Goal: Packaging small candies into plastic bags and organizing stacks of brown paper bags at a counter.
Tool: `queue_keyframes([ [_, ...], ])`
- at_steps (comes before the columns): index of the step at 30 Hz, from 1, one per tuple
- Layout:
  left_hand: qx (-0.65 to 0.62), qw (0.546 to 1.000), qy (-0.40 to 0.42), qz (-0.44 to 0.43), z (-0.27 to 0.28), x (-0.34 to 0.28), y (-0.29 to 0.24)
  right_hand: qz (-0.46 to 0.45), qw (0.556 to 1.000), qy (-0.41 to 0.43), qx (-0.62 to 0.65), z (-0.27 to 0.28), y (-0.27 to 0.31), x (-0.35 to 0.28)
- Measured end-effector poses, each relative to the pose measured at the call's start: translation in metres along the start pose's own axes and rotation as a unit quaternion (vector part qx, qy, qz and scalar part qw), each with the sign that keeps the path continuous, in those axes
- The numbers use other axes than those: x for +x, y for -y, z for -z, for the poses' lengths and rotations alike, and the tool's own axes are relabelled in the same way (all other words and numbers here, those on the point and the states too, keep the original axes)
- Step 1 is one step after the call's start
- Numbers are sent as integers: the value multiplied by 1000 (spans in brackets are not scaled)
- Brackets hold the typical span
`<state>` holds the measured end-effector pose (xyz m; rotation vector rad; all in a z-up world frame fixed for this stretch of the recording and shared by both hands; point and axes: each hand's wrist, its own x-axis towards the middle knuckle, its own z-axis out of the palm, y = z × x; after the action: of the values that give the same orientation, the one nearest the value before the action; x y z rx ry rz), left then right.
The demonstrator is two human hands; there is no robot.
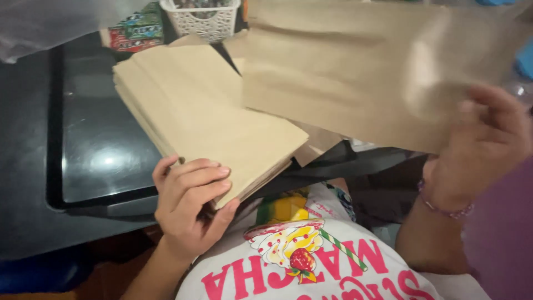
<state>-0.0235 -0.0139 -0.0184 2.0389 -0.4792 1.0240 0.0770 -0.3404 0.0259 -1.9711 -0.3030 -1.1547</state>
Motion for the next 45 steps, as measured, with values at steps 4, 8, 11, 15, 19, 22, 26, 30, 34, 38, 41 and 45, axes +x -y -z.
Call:
queue_keyframes([
  [4,22,1000,19,3,-1,-2,0,-182,980,80,-2,-9,0,-13],
  [8,24,999,31,-11,-4,1,0,-165,980,-14,106,-24,-20,-20],
  [11,10,999,39,0,-2,3,-1,-213,967,98,95,-29,-20,-28],
  [15,-8,996,90,7,3,16,-5,-10,952,300,-52,-33,-9,-36],
  [19,-6,993,120,-4,8,29,-5,117,913,366,-136,-38,0,-34],
  [22,-1,994,109,-29,4,21,-1,111,896,396,-165,-41,-1,-32],
  [26,43,983,176,-35,11,0,14,116,884,443,-93,-46,31,-21],
  [30,110,951,249,-146,22,4,18,200,823,532,8,-63,53,-43],
  [34,133,944,260,-155,23,10,21,212,848,485,34,-78,56,-47],
  [38,120,948,259,-144,20,8,19,181,843,503,60,-82,61,-44],
  [41,153,955,183,-174,20,9,12,184,837,512,57,-82,56,-46],
  [45,190,945,170,-206,26,8,-6,244,820,513,75,-79,52,-43],
])
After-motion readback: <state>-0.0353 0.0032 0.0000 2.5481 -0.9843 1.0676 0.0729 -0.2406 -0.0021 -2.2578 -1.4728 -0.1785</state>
